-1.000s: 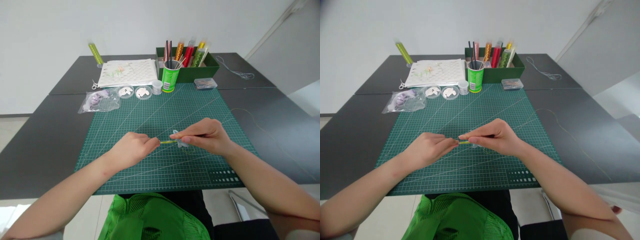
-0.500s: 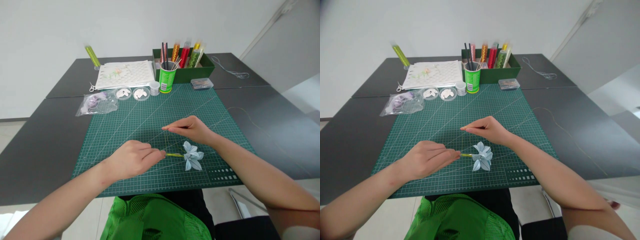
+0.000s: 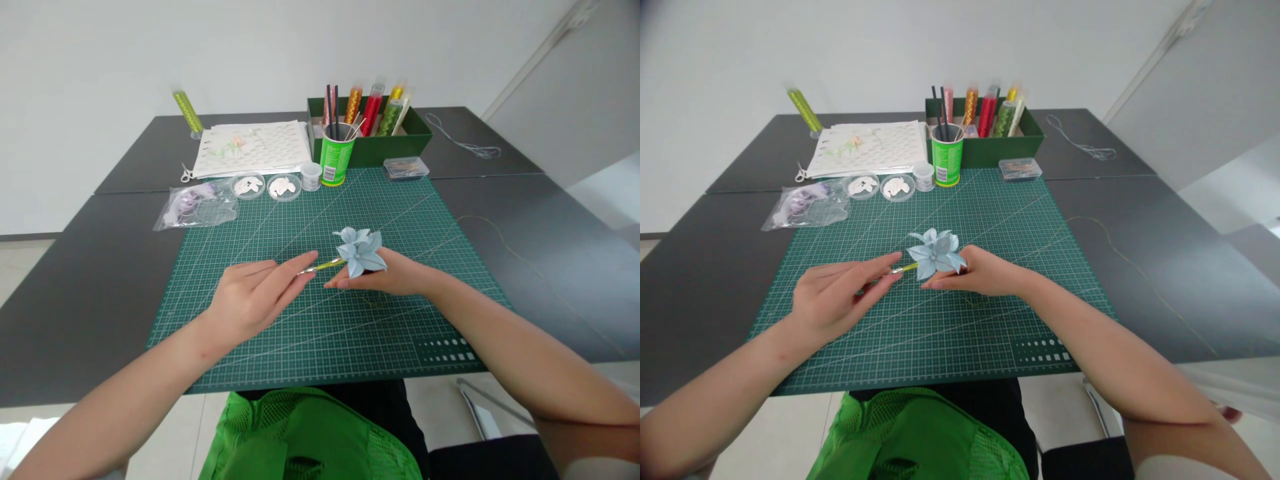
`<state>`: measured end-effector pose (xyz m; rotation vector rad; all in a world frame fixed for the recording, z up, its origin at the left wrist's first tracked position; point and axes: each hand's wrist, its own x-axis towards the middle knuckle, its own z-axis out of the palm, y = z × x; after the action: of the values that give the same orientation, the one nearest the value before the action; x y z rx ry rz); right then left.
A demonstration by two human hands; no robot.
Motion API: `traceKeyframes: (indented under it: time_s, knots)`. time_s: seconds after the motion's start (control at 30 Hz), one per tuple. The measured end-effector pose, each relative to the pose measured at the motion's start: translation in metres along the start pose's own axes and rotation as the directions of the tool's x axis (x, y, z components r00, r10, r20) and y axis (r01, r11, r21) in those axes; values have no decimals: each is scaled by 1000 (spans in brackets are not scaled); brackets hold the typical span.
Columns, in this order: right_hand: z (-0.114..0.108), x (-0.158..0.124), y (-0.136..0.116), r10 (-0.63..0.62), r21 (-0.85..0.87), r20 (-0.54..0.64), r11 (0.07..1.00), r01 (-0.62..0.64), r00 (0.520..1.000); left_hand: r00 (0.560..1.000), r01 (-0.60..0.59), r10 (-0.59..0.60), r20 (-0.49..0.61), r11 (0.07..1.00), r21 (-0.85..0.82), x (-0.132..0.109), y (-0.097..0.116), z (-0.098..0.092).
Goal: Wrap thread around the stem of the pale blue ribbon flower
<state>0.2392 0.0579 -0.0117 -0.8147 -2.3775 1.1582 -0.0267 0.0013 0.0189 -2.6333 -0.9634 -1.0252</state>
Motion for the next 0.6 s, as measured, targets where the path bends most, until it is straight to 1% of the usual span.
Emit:
traceKeyframes:
  time_s: [0.03,0.1,0.17,0.2,0.23,0.3,0.33,0.37,0.4,0.43,0.47,0.5,0.53,0.57,0.6]
  knots:
    - [-1,0,-3,1,55,52,998,-3,999,1000,30,-30,-1,1000,5,0,0,2]
    - [-2,0,-9,14,173,148,984,-40,989,999,45,-45,1,999,-16,-1,-1,5]
    - [-1,2,-11,38,264,196,960,-90,980,999,37,-37,2,998,-54,0,-2,6]
    - [-1,3,-11,51,313,198,943,-112,979,999,45,-45,-2,996,-72,0,-3,6]
    - [0,4,-9,65,372,183,919,-130,981,998,68,-69,-8,994,-88,0,-3,6]
    - [0,6,-4,118,504,106,850,-155,987,990,140,-143,-16,983,-123,2,-4,4]
    - [-1,8,0,170,557,45,813,-166,984,983,178,-182,-13,973,-147,3,-4,3]
    - [-2,9,5,242,584,-31,792,-179,970,976,214,-218,-8,961,-175,3,-5,2]
    - [-3,10,9,325,568,-135,799,-196,936,969,244,-249,2,949,-200,4,-5,1]
    - [-5,11,13,395,501,-275,837,-220,877,963,265,-270,9,938,-221,4,-5,1]
    - [-6,12,16,415,379,-435,889,-255,799,959,278,-283,12,931,-237,5,-4,1]
    - [-7,12,18,365,218,-587,931,-294,723,957,283,-290,10,927,-247,5,-4,1]
    - [-7,12,19,262,42,-694,944,-326,670,956,284,-292,8,925,-254,5,-4,2]
    - [-6,11,18,144,-117,-742,934,-338,654,957,283,-291,7,924,-258,5,-3,2]
    - [-3,10,15,43,-239,-737,917,-320,674,957,282,-291,7,923,-260,4,-3,3]
